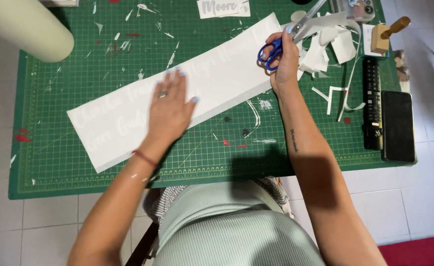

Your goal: The person uses blue-handled scissors to cut a small piece of white paper with printed text on a green cutting mat. They then cut a long strip from a larger sheet of white paper, trim the edges, and fold the resulting strip in half.

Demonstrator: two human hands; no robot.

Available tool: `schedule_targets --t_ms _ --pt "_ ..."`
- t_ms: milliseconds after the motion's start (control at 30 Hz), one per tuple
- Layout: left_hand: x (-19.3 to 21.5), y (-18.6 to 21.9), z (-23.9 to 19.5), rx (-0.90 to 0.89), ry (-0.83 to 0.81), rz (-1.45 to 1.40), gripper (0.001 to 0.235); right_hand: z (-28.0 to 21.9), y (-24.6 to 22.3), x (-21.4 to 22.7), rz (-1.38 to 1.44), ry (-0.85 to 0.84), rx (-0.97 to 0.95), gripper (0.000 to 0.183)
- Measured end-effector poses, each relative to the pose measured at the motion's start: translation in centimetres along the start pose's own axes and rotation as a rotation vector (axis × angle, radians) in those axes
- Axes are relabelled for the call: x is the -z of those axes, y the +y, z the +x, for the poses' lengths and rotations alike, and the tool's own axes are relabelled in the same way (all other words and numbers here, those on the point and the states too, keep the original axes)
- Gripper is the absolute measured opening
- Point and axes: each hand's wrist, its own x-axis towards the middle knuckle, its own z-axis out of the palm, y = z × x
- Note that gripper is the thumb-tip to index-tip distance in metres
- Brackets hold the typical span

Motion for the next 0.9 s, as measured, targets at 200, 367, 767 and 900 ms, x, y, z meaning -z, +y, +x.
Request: schedule_targets --t_ms 200,367,767,900 --pt "4.4 -7.5 -7.7 0.171 0.004 0.031 0.082 -0.2 -0.5 -0.3 -0.011 0.026 -0.027 0.045" --pt "3.7 -10.7 -12.3 0.194 0.11 0.065 0.081 -0.3 -0.3 -0.4 -0.025 0.048 -0.03 0.048" --pt "1.8 -3.0 -1.8 0.196 -0.015 -0.023 0.088 -0.7 -1.4 -1.0 0.052 0.128 -0.057 0.05" --pt "0.9 1.2 3.0 0.123 -0.067 0.005 0.085 -0.4 -1.3 -0.2 0.02 0.215 0.051 0.052"
